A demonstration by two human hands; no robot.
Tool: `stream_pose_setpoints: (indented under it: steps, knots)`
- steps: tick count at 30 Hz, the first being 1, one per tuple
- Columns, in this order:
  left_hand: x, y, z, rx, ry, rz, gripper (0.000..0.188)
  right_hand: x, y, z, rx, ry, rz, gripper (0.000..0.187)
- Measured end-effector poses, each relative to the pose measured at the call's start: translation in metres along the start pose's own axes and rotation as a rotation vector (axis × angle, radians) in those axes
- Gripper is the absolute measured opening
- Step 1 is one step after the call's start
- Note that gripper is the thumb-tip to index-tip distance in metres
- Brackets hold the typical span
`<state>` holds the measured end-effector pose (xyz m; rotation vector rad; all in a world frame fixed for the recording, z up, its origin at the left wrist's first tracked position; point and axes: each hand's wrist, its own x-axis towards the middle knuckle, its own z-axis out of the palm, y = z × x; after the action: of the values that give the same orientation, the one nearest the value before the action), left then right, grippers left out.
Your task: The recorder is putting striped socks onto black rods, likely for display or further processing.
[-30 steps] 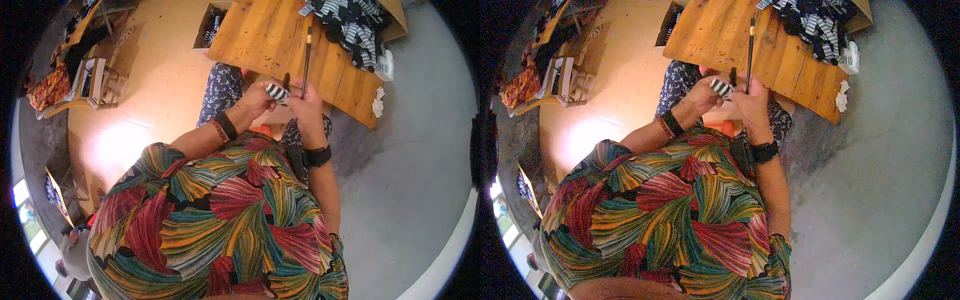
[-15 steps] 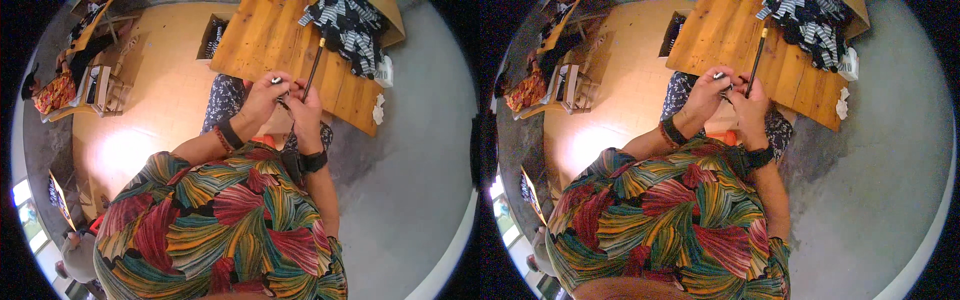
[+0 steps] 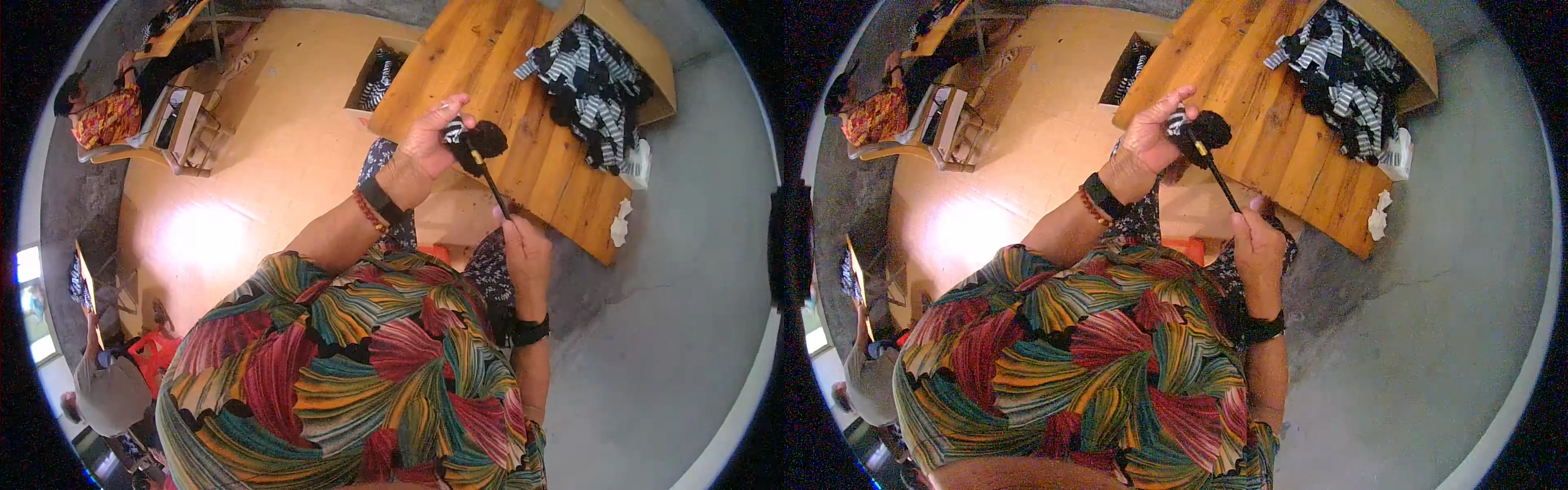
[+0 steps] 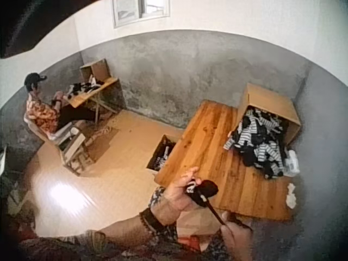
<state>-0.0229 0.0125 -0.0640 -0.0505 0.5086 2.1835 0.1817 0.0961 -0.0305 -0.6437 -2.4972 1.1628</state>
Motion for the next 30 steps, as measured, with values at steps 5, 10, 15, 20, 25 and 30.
stream_pose_setpoints:
  steps: [5, 10, 15, 20, 25, 30]
  knots:
    - [-0.010, -0.005, 0.013, 0.082, -0.043, 0.021, 0.029, 0.004, 0.002, 0.005, 0.014, -0.044, 0.038, 0.030]
    - [-0.012, -0.018, 0.021, 0.025, 0.036, 0.035, 0.024, 0.004, 0.004, 0.013, 0.079, -0.050, 0.079, 0.030]
    - [-0.013, -0.024, 0.024, 0.127, 0.012, 0.117, 0.018, 0.004, 0.003, 0.024, 0.292, -0.053, 0.126, 0.027]
    - [-0.014, -0.025, 0.026, 0.132, -0.029, 0.126, 0.013, 0.008, -0.001, 0.024, 0.392, -0.152, 0.277, 0.026]
    - [-0.012, -0.023, 0.023, 0.146, -0.069, 0.166, 0.011, 0.015, -0.010, 0.034, 0.656, -0.235, 0.454, 0.024]
    - [-0.022, -0.036, 0.026, 0.071, 0.036, 0.049, 0.008, 0.035, -0.017, 0.042, 0.721, -0.246, 0.586, 0.023]
